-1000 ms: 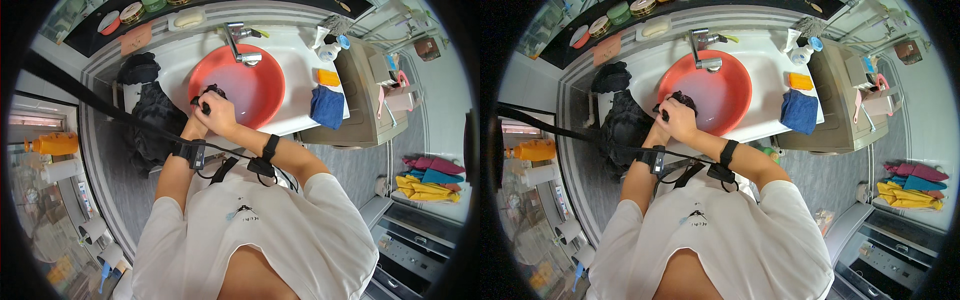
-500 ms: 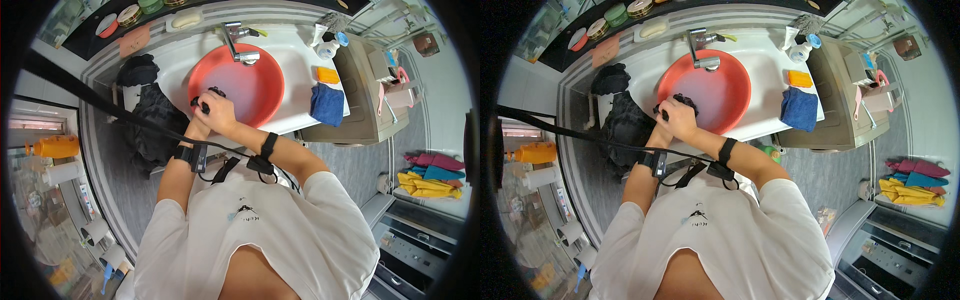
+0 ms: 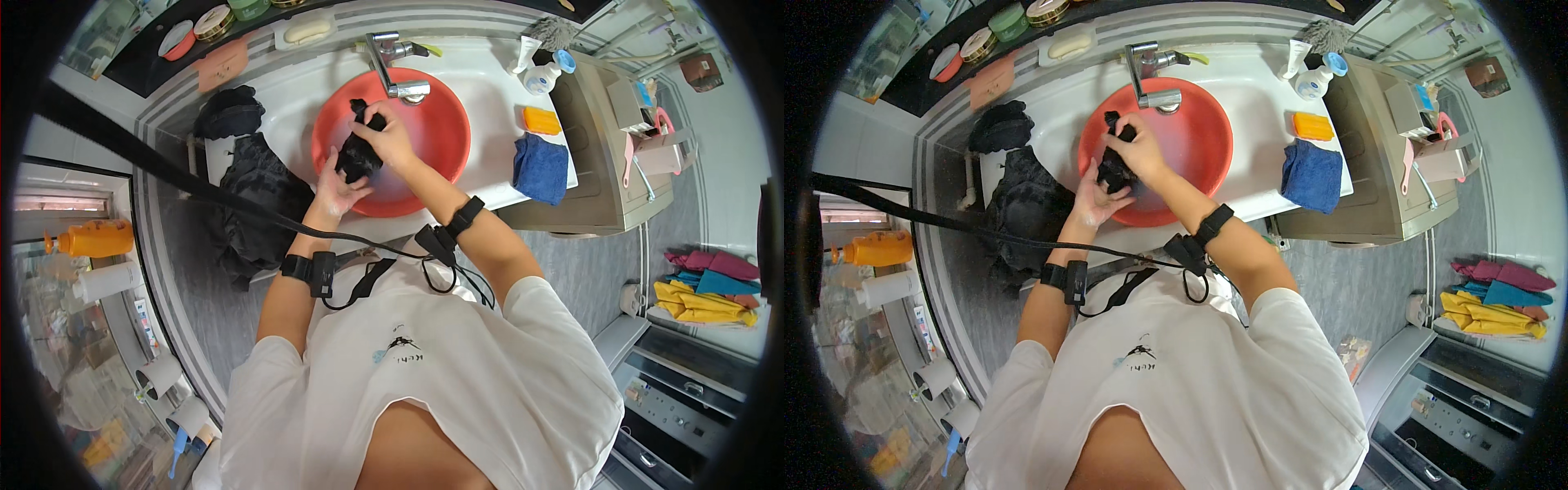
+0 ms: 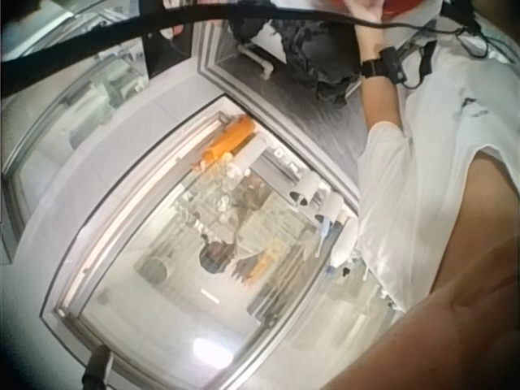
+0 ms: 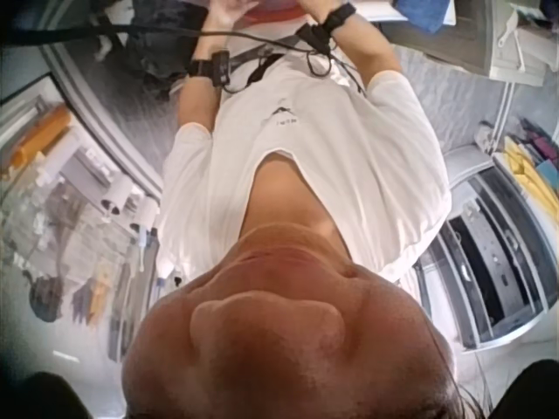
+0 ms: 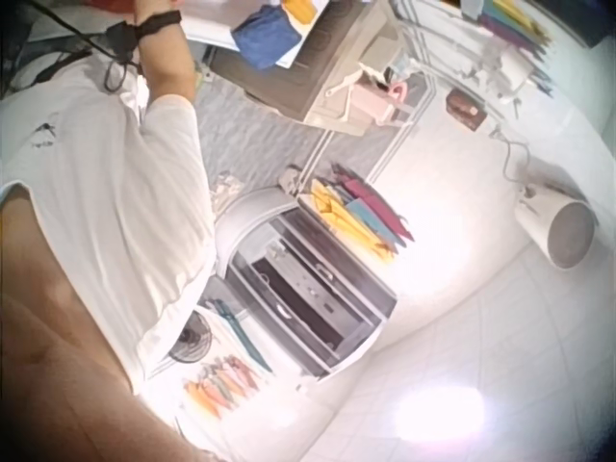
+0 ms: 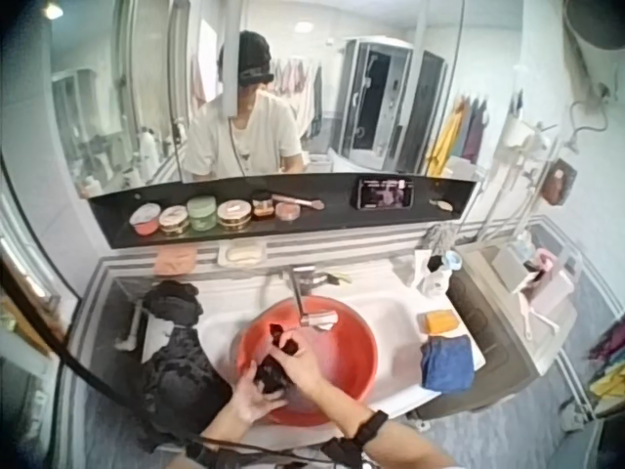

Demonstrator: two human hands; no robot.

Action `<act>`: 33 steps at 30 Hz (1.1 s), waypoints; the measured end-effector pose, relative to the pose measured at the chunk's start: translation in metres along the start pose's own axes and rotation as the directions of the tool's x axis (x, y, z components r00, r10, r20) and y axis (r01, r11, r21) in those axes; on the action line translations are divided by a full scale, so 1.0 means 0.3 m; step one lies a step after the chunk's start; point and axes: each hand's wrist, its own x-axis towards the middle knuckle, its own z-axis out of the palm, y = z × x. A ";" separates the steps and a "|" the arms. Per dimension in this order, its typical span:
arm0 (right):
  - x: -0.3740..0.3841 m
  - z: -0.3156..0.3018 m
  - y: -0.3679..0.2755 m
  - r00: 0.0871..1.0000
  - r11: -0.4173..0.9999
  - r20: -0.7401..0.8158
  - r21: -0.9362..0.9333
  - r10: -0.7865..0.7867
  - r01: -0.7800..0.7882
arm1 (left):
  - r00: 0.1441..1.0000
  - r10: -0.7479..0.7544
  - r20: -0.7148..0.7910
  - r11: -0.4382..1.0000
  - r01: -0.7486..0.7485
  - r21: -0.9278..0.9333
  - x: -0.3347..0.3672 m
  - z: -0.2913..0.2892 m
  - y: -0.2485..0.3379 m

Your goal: Hand washing a black cloth in a red basin using a yellow sponge and soap.

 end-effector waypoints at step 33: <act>0.030 0.084 0.087 0.960 0.722 -0.154 -0.689 -0.234 0.065 | 0.977 0.143 0.158 0.988 -0.131 -0.086 0.095 0.035 0.051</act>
